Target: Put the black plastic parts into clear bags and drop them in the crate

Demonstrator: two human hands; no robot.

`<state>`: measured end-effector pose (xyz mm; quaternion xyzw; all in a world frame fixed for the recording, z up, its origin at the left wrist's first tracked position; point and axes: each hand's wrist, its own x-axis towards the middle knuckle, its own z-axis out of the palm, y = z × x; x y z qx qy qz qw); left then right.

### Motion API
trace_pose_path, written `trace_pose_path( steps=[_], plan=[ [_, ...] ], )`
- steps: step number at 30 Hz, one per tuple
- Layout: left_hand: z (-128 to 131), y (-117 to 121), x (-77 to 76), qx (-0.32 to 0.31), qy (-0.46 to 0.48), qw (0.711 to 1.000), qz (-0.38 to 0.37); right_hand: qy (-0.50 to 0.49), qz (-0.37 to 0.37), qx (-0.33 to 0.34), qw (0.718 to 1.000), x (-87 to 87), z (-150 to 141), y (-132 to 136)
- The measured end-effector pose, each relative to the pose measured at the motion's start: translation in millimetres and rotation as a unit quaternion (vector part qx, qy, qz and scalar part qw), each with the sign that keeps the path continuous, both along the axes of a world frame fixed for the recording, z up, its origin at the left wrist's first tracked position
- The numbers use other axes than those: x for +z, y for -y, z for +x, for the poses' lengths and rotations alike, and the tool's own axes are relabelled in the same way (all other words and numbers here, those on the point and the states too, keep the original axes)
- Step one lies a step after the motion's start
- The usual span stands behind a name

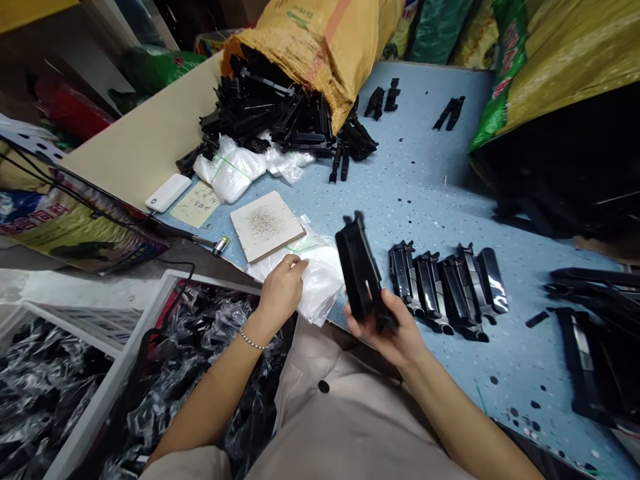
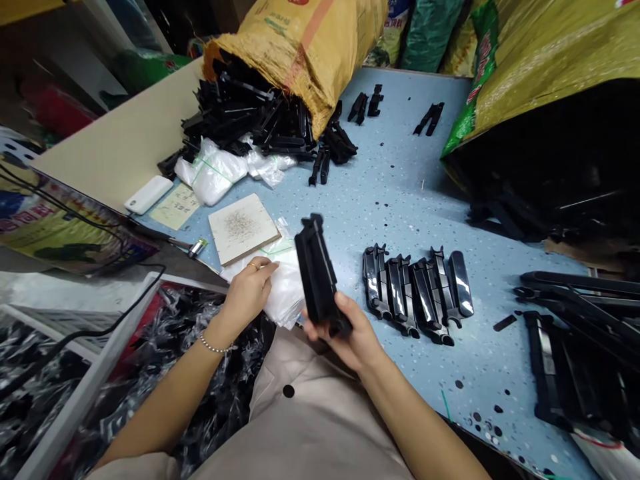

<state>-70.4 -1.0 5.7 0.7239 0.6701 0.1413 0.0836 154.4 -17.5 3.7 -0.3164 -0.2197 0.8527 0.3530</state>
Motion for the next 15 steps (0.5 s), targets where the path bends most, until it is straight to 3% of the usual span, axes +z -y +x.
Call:
trace_pose_path(
  steps=[3,6,8,11,15],
  plan=[
    [-4.0,-1.8,-0.7,-0.007,0.084,0.996,0.001,-0.078,-0.170,0.129,0.974,-10.5,5.5,18.6],
    [-6.2,2.4,1.8,-0.053,0.109,0.993,-0.005,-0.141,-0.251,0.189,0.939,-26.9,2.8,19.9],
    [-4.8,8.2,4.4,-0.095,0.091,0.991,-0.010,-0.176,-0.243,0.205,0.932,-33.5,0.2,13.2],
    [1.2,18.7,8.5,-0.139,0.071,0.988,-0.002,-0.180,-0.188,0.179,0.949,-33.9,-2.7,2.1],
    [16.0,35.2,11.6,-0.206,0.078,0.975,0.031,-0.088,-0.147,0.114,0.979,-30.0,-9.4,-1.2]
  ],
)
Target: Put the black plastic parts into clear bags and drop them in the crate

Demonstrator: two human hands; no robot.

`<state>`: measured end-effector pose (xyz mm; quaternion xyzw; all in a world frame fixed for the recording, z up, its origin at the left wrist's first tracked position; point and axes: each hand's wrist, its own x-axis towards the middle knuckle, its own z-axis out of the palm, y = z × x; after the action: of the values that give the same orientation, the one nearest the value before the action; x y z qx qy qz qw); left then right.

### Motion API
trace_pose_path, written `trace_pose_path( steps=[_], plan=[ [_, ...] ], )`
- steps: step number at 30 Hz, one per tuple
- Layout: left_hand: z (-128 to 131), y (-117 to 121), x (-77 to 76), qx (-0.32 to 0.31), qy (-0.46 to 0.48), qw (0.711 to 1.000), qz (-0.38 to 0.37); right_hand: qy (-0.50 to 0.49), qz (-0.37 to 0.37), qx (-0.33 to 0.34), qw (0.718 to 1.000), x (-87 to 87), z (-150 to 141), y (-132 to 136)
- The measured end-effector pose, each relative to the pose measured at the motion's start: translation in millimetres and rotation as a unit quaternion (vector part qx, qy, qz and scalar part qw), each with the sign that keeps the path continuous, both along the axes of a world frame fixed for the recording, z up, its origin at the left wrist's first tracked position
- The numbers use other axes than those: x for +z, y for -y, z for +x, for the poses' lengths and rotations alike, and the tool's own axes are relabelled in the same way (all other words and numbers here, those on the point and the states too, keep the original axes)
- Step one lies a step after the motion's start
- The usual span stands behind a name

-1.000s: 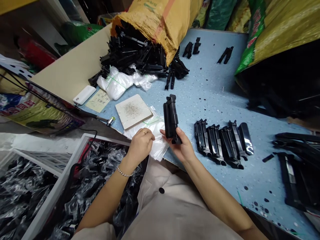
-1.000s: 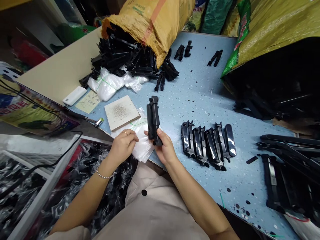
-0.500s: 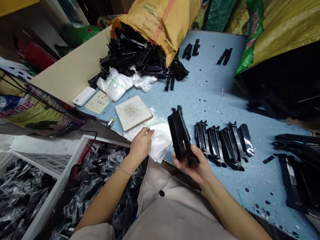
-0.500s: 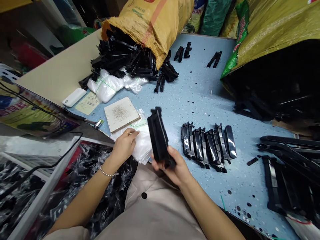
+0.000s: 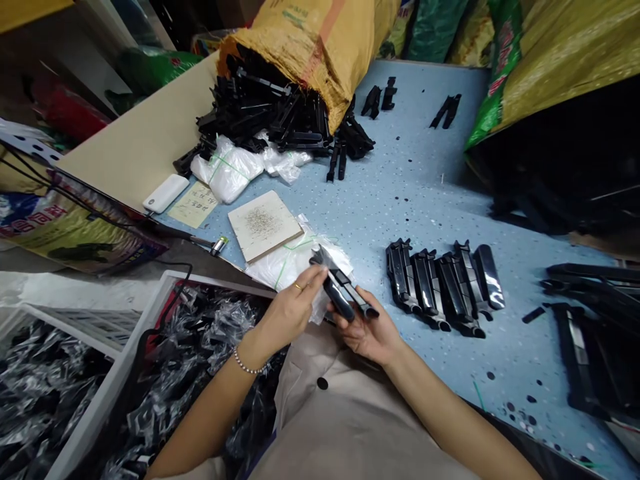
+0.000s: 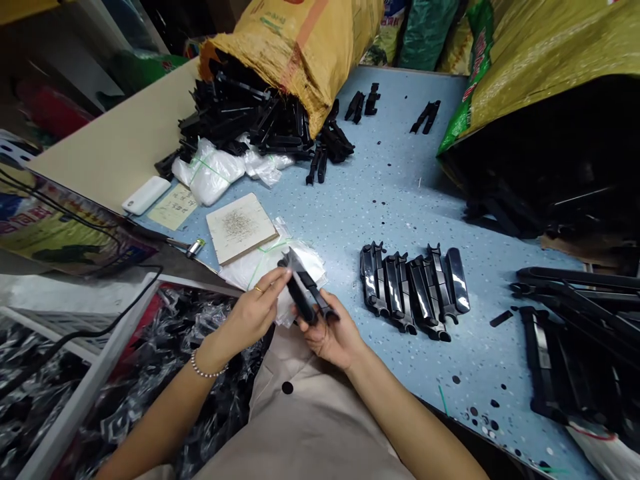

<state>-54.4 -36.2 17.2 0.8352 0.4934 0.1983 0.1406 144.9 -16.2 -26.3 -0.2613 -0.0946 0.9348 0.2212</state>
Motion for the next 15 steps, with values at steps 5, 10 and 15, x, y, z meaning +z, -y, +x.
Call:
trace_pose_path(
  steps=[5,10,15],
  plan=[
    [23.3,16.4,-3.0,-0.107,0.016,0.994,-0.020,0.290,0.249,-0.041,0.923,6.9,-10.5,5.3],
    [14.4,28.3,32.0,-0.054,0.022,0.998,0.018,0.187,0.494,0.086,0.845,43.4,-2.6,10.1],
    [-54.5,79.9,58.4,0.074,-0.033,0.964,-0.253,0.275,0.662,0.166,0.677,54.8,42.8,-27.1]
  ],
)
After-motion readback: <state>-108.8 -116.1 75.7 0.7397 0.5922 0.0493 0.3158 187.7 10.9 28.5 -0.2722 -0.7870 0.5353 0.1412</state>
